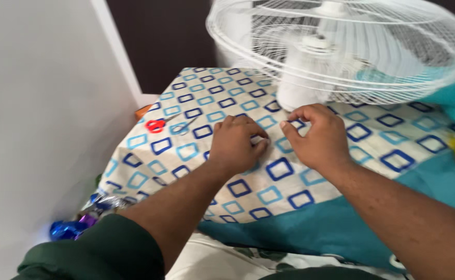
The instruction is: The person reassembles a disassembled electric fan on a table. They attach the fan blades to the motor hub, secure the front grille, and then fit the rear grille, completing the assembly.
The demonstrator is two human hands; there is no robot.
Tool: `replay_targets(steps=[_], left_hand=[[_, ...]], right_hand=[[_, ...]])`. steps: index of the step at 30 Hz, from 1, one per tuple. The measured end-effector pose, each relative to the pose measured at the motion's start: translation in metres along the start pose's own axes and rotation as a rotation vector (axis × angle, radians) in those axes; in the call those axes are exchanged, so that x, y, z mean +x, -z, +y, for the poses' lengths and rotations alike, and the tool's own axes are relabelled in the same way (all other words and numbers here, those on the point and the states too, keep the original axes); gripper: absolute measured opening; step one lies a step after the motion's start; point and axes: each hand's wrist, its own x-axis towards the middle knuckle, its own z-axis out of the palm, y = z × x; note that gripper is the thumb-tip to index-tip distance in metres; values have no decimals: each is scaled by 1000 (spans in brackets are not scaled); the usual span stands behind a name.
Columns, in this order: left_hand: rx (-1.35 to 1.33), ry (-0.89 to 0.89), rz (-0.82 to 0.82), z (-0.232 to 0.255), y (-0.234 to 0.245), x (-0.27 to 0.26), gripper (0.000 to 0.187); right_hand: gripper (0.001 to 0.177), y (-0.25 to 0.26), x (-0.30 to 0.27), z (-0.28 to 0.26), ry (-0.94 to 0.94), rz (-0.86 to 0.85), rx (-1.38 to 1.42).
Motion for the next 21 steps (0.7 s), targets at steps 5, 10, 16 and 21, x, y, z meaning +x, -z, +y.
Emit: replay_targets(steps=[5, 10, 16, 21], left_hand=[[-121, -134, -91, 59, -37, 25, 23], [-179, -288, -235, 104, -73, 43, 32], [-144, -424, -297, 140, -111, 65, 67], [-1, -432, -451, 153, -127, 71, 83]], right_hand=[[23, 60, -31, 49, -3, 126, -305], [43, 113, -68, 97, -320, 204, -623], [76, 160, -82, 143, -650, 114, -803], [57, 171, -86, 148, -853, -99, -748]])
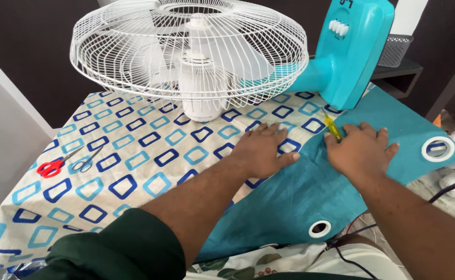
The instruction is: The person reassembles a disassembled electric fan on a table. They attach the fan blades to the motor hub, secure the front grille, and then fit the rear grille, completing the assembly.
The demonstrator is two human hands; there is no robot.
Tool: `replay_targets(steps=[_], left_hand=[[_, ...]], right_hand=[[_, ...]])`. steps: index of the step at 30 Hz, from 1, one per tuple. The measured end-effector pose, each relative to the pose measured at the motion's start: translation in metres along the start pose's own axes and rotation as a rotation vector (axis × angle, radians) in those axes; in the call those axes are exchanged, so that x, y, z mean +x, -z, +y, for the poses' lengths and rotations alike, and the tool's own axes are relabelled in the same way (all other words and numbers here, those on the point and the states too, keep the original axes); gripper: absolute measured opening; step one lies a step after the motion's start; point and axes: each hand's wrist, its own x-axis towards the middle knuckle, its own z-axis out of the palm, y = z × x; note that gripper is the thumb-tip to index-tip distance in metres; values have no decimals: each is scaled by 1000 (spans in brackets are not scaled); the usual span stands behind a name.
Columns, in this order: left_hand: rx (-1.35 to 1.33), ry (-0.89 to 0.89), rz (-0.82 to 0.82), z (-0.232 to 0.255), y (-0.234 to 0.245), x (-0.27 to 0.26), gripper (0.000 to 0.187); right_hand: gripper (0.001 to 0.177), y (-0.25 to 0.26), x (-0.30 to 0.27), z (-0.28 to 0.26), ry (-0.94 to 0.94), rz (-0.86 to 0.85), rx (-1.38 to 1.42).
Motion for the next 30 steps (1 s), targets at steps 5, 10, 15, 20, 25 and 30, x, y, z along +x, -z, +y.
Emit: replay_targets(steps=[5, 10, 15, 20, 25, 30], left_hand=[[18, 7, 8, 4, -3, -6, 83], [-98, -31, 179, 5, -1, -17, 65], [-395, -11, 466, 2, -6, -34, 43], [-1127, 518, 542, -20, 15, -51, 39], [-1580, 615, 619, -63, 41, -98, 34], [-1468, 652, 819, -99, 55, -149, 24]], right_hand=[[37, -4, -5, 4, -13, 89, 92], [31, -11, -6, -4, 82, 345, 182], [19, -18, -18, -43, 410, 419, 432], [18, -18, -39, -111, 651, 276, 634], [17, -12, -75, -180, 849, 154, 701], [22, -9, -117, -239, 960, -111, 751]])
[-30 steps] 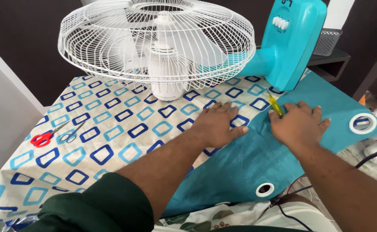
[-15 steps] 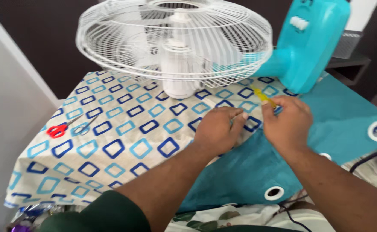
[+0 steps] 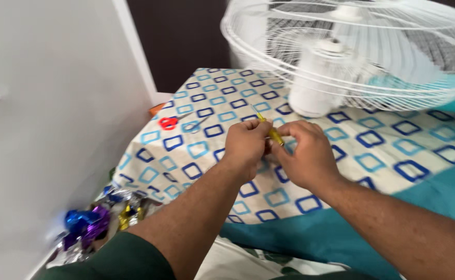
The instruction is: The person reassembles a disassembled electric fan on a table. They attach the fan blades to the motor hub, secure the front grille, and then fit the rear grille, completing the assembly.
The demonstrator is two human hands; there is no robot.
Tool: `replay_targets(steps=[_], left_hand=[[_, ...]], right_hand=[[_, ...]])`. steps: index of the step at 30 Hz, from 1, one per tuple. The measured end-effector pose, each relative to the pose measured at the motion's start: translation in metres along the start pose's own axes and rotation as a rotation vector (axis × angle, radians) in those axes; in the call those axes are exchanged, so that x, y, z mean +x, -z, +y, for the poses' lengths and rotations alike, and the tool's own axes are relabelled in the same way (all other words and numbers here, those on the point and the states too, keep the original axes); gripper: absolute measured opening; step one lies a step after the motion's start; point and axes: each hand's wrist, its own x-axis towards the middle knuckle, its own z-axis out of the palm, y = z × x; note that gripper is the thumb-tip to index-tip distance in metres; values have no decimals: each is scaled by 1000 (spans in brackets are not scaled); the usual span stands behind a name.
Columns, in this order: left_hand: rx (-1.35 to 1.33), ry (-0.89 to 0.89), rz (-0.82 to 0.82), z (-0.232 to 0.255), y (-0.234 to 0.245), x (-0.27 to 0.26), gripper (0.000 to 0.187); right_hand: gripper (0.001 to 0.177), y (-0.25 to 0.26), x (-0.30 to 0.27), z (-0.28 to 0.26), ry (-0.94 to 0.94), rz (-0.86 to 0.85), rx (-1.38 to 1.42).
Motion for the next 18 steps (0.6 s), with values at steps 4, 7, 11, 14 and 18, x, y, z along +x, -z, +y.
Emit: replay_targets(steps=[4, 7, 11, 14, 18], left_hand=[[494, -60, 209, 25, 45, 0, 30], [1021, -71, 227, 52, 73, 4, 41], [1374, 70, 155, 73, 85, 16, 44], [1484, -2, 130, 74, 88, 17, 47], [1505, -183, 170, 64, 83, 11, 49]], right_hand=[[43, -18, 10, -19, 37, -253, -23], [51, -19, 15, -19, -68, -402, -126], [42, -2, 8, -7, -13, -389, -166], [45, 20, -9, 7, 1, -401, -242], [44, 52, -51, 36, 15, -330, -308]])
